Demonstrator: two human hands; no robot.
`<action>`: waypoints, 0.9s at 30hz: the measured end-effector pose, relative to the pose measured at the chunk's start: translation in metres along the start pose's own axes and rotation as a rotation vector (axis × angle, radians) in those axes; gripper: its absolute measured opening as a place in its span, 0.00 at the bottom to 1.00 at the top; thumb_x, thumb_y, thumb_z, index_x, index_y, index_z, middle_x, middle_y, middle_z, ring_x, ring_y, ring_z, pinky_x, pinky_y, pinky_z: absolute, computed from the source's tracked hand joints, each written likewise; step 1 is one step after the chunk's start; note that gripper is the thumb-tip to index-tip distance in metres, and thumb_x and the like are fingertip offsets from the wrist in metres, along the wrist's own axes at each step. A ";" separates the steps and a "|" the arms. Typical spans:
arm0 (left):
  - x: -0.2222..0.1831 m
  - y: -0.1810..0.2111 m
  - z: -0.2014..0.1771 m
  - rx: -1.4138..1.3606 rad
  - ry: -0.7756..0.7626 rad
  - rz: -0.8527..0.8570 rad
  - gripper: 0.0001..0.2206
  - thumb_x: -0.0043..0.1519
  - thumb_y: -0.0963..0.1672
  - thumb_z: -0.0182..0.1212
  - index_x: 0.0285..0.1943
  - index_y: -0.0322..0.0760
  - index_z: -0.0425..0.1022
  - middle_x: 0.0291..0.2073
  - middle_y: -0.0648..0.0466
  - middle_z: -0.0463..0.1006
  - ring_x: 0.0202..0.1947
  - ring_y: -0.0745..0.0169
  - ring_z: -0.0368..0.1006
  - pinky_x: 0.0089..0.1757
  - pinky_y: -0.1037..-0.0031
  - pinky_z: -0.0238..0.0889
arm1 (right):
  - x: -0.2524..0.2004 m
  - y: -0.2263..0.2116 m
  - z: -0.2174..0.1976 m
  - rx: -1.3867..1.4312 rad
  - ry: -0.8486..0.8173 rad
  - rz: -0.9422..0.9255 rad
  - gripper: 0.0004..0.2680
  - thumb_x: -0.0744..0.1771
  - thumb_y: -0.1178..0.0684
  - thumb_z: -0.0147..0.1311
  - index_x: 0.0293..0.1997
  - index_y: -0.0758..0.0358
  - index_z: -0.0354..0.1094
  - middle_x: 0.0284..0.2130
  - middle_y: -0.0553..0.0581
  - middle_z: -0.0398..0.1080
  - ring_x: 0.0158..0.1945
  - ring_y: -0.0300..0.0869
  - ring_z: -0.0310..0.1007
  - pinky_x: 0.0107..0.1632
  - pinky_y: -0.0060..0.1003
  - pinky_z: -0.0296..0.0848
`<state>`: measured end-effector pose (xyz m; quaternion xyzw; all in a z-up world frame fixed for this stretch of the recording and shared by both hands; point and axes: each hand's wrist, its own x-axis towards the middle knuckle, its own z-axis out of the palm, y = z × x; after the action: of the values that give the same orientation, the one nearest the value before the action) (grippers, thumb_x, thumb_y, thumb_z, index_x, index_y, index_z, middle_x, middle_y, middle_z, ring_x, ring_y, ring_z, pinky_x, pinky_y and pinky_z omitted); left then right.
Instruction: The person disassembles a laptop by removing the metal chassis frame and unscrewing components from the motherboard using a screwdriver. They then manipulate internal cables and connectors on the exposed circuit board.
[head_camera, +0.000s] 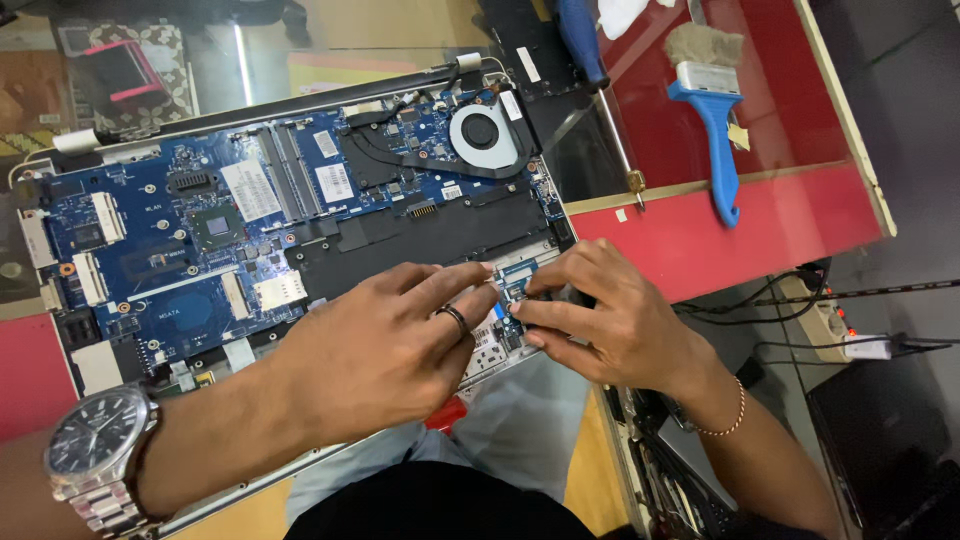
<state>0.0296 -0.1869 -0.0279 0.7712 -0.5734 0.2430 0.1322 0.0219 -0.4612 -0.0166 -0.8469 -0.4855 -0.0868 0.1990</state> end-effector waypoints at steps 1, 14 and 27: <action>-0.002 0.000 0.002 -0.016 -0.008 0.001 0.04 0.62 0.38 0.60 0.38 0.28 0.81 0.49 0.42 0.79 0.55 0.42 0.76 0.44 0.62 0.74 | -0.001 0.000 0.000 -0.004 -0.005 -0.006 0.07 0.69 0.55 0.58 0.51 0.61 0.71 0.44 0.62 0.70 0.44 0.52 0.69 0.46 0.49 0.66; -0.014 -0.002 0.010 -0.081 -0.137 -0.086 0.07 0.63 0.42 0.64 0.45 0.31 0.76 0.47 0.41 0.78 0.44 0.41 0.80 0.29 0.58 0.79 | -0.006 0.004 0.007 0.011 -0.024 0.026 0.11 0.71 0.51 0.53 0.60 0.55 0.68 0.45 0.60 0.68 0.43 0.51 0.65 0.47 0.48 0.64; -0.012 -0.043 -0.083 0.050 0.091 -0.111 0.17 0.70 0.52 0.68 0.35 0.38 0.77 0.41 0.45 0.84 0.38 0.49 0.83 0.31 0.60 0.79 | 0.004 -0.002 0.000 0.095 0.065 0.076 0.07 0.69 0.52 0.57 0.46 0.64 0.69 0.42 0.62 0.69 0.42 0.50 0.70 0.47 0.47 0.69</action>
<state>0.0493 -0.1239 0.0392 0.7931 -0.5168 0.2842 0.1522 0.0221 -0.4566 -0.0148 -0.8510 -0.4499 -0.0837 0.2578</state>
